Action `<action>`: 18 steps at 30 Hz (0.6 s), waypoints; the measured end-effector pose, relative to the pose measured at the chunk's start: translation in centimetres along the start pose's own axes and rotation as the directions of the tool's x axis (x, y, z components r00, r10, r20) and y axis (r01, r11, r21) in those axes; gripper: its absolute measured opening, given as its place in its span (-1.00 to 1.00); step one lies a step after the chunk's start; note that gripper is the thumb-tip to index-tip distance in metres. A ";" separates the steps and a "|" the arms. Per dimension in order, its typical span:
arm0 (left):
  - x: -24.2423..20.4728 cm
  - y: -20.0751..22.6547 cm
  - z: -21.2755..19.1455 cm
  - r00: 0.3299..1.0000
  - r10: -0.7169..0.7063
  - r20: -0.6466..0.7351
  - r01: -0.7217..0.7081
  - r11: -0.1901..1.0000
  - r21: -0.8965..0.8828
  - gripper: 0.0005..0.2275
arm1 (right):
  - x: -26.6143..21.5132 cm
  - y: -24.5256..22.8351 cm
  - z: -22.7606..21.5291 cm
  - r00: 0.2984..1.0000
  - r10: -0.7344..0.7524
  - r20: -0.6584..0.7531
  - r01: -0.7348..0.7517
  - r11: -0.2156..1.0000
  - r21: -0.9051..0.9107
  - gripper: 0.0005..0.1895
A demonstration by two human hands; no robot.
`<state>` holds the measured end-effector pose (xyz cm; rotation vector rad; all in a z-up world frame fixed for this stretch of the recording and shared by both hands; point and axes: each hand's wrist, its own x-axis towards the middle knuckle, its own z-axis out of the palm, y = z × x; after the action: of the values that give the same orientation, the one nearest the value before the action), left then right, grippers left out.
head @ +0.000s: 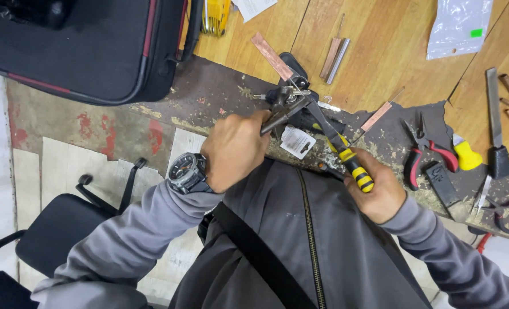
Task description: Refining and shaping thin copper strips using various hand tools like pliers, wire cutters, and a file on a workshop bench.
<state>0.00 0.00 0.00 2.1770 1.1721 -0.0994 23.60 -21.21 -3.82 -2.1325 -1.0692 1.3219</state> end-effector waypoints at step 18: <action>1.4 0.7 -1.4 0.982 0.022 0.188 0.006 0.989 -0.148 -0.73 | 2.6 2.6 0.5 0.988 -0.149 -0.041 0.149 0.989 0.013 -0.38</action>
<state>1.00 1.56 0.96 1.9945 1.0300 -0.2053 24.79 -20.83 -7.26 -2.0158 -1.1724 1.2095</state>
